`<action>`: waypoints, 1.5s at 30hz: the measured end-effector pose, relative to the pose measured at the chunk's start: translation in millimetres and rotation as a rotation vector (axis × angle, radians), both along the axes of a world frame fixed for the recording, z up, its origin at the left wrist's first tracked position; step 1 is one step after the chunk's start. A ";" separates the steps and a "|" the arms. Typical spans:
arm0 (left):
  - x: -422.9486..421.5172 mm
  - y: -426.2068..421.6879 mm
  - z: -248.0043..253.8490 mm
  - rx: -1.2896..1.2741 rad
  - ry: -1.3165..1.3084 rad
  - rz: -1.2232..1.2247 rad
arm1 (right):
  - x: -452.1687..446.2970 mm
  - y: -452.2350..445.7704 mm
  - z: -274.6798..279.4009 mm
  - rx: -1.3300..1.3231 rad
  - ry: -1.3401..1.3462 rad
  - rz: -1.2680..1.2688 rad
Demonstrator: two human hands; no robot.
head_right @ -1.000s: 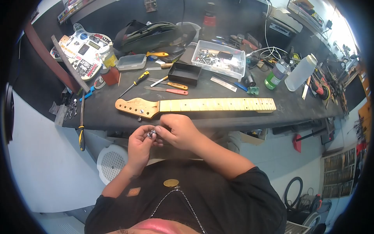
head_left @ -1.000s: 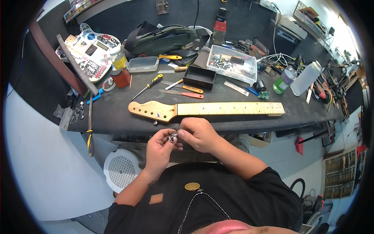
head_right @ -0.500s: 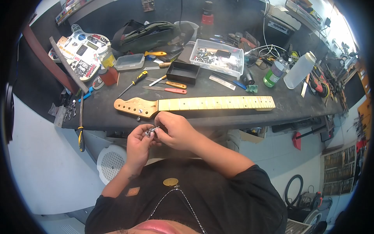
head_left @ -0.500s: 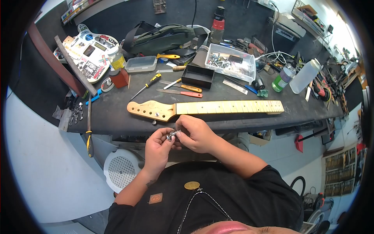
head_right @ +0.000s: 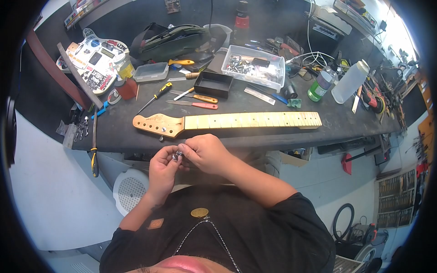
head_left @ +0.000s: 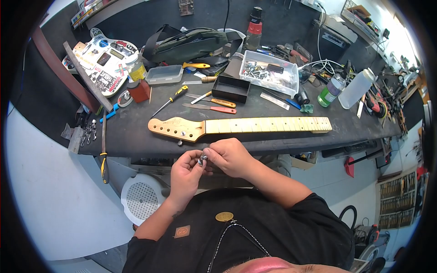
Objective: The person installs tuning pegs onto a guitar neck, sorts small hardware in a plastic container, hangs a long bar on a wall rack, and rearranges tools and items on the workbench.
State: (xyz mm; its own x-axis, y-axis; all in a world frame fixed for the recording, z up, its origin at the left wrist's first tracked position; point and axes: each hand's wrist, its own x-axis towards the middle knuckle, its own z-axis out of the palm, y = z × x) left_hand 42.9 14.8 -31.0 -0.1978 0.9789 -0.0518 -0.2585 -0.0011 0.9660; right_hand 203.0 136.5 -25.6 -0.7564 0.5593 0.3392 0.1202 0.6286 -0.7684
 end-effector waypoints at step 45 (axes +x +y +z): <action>-5.5 -4.2 -4.0 0.176 0.407 -0.101 | 38.8 165.7 70.6 0.387 -0.286 -0.765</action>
State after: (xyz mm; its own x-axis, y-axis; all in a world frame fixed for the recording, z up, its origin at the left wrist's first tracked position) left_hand 37.4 10.6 -35.0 -0.0705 0.9814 0.1788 0.1353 -0.1682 0.9764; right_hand 241.8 302.2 45.0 -0.3088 0.8299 0.4647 0.7658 0.5067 -0.3960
